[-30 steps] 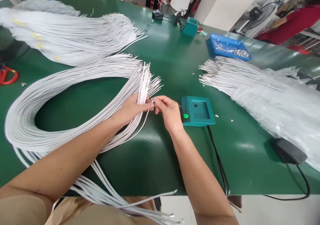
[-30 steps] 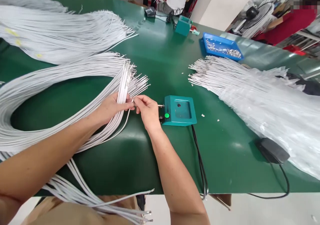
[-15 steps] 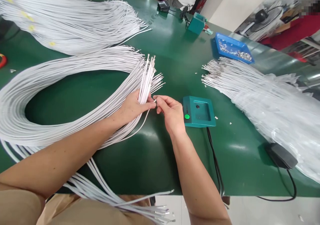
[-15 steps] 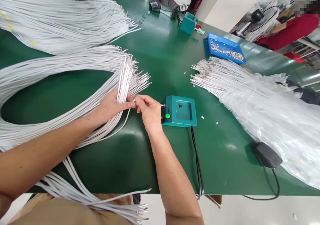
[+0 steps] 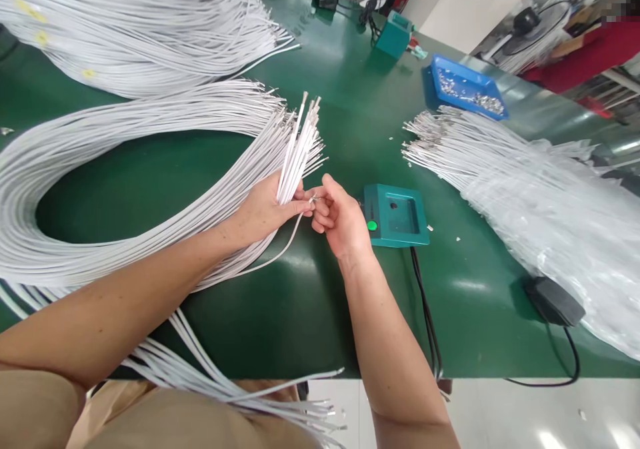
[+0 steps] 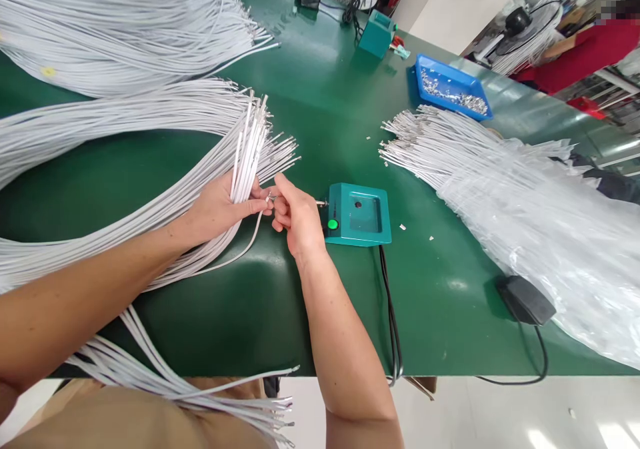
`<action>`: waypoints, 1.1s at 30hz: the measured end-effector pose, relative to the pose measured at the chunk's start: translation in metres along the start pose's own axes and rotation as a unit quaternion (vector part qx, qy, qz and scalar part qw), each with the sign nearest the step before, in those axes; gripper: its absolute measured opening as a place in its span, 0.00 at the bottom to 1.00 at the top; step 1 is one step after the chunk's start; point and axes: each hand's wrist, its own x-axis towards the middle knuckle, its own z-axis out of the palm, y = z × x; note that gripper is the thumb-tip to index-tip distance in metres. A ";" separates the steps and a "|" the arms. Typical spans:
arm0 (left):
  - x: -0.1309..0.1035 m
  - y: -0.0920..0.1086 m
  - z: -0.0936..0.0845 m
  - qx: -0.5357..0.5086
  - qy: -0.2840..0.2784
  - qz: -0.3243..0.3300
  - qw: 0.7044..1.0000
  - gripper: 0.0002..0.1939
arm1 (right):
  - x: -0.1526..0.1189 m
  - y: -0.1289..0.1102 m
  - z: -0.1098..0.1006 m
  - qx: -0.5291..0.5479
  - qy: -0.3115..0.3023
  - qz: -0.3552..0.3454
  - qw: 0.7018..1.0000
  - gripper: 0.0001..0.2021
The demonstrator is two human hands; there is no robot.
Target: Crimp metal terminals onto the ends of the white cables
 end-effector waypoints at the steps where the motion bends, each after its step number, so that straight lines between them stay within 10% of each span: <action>1: 0.000 0.002 0.000 0.004 -0.004 -0.004 1.000 0.13 | 0.000 0.000 -0.001 -0.010 -0.001 -0.002 1.000 0.19; 10: 0.003 -0.007 -0.002 -0.071 -0.008 -0.018 0.997 0.15 | 0.003 0.005 -0.007 0.041 -0.063 0.019 0.997 0.16; 17: 0.003 -0.007 -0.001 -0.133 -0.012 -0.005 0.991 0.16 | 0.004 0.009 -0.004 -0.038 0.002 -0.096 0.995 0.15; 33: 0.002 -0.005 -0.002 -0.101 -0.028 -0.016 0.994 0.23 | 0.000 0.000 -0.007 -0.063 0.004 -0.067 0.996 0.08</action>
